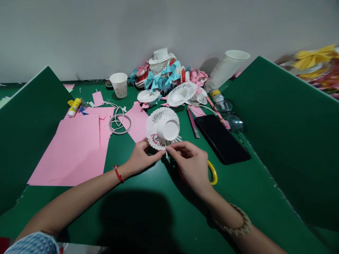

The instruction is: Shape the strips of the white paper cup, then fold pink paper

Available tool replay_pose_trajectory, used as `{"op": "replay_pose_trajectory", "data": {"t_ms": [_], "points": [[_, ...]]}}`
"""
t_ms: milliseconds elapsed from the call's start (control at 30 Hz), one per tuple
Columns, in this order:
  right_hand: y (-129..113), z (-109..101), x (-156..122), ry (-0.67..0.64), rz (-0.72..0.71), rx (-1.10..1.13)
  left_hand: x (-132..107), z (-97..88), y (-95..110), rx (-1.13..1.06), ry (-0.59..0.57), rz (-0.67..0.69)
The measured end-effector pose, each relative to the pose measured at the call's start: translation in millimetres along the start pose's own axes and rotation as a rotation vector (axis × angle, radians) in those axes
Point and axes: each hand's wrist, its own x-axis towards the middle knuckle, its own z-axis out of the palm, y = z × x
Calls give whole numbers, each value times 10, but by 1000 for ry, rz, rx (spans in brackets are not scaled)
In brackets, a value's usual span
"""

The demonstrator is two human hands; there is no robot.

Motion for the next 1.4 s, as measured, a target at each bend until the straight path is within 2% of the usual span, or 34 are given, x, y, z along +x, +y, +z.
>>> {"op": "replay_pose_trajectory", "data": {"t_ms": [267,533,733,800,933,967,1033,1100,1167,1400], "points": [[-23,6,-10,10,-66,-70,33,-21,16,-21,-30,-51],[-43,40,-4,28,9,38,10,16,-2,-51,-4,-77],[-38,38,-8,33,-8,8,30,16,5,-134,10,-101],[-50,17,-1,44,-42,-32,53,-1,3,-206,15,-140],[-49,-62,70,200,-177,-192,87,-35,-46,-349,20,-218],[-38,-77,92,202,-202,-197,89,-40,-63,-365,24,-231],[-5,-85,125,105,-192,-112,91,-42,-91,-381,30,-250],[27,-59,131,-26,-108,44,92,-39,-103,-395,34,-262],[48,-13,115,-91,-22,172,94,-33,-98,-427,33,-267],[5,19,72,-45,59,289,103,-15,-69,-456,37,-241]]}}
